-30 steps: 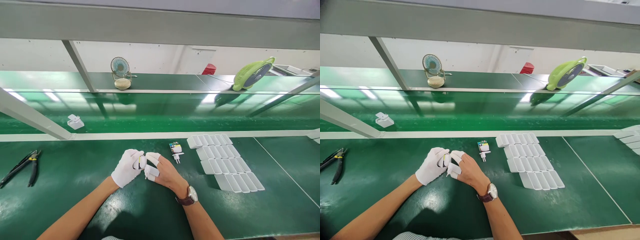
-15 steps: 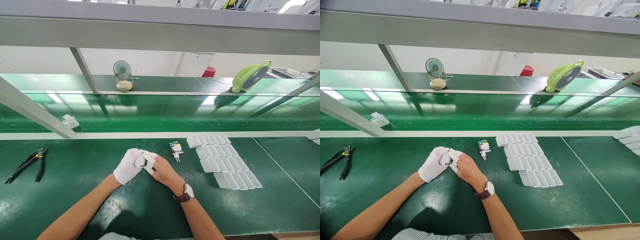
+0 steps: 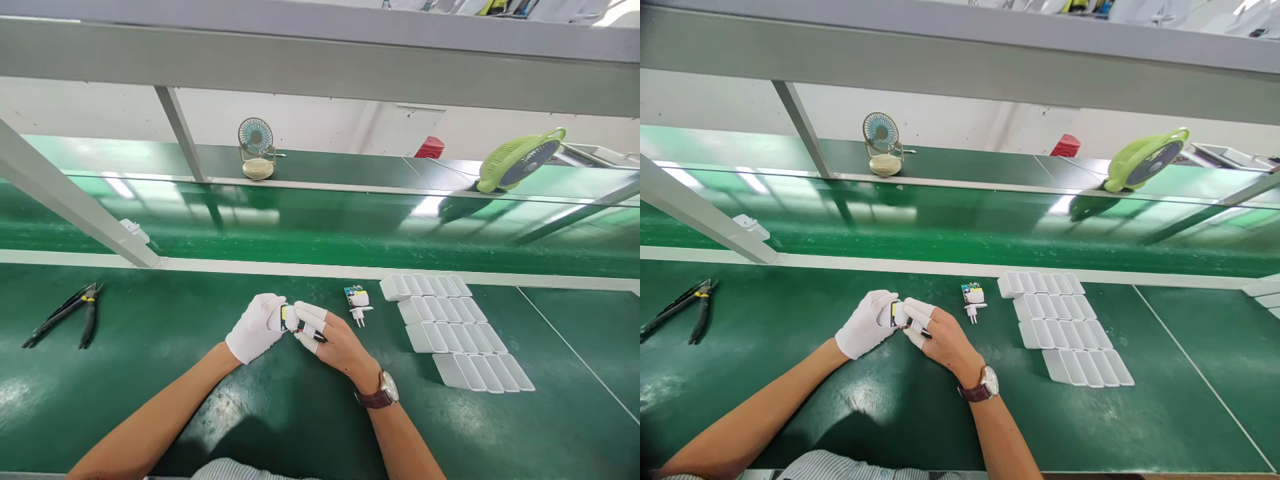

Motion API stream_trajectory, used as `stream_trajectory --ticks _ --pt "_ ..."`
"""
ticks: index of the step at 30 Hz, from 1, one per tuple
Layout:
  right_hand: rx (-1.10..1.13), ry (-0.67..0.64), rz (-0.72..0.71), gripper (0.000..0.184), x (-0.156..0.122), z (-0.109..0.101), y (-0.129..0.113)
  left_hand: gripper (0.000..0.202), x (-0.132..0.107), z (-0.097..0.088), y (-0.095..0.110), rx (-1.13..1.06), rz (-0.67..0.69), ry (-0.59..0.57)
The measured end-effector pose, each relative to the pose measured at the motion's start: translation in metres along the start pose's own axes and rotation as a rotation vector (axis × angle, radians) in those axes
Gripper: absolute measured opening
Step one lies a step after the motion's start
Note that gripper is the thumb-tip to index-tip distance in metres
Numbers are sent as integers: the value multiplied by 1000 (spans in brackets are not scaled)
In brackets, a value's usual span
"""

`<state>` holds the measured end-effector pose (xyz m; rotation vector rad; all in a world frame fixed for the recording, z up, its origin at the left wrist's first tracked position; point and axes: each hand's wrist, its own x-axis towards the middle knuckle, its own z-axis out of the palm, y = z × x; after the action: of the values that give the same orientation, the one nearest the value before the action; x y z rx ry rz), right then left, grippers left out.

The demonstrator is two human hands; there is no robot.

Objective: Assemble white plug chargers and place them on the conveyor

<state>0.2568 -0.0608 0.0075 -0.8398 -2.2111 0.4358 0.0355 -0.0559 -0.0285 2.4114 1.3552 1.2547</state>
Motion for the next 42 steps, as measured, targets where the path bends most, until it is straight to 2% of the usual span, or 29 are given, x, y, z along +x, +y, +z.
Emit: stream_trajectory --ticks 8,15,28,42 --pt "71 -12 80 62 -2 -2 -4 54 -1 -5 -6 -49 -34 -47" --pt "53 37 60 61 0 -2 -9 60 -3 -2 -9 -82 -30 -63" --pt "-2 -28 85 71 2 -3 -14 59 -7 1 -10 -136 -43 -91" --pt "-6 1 80 71 3 -1 -15 60 -2 -2 -9 -117 -8 -69"
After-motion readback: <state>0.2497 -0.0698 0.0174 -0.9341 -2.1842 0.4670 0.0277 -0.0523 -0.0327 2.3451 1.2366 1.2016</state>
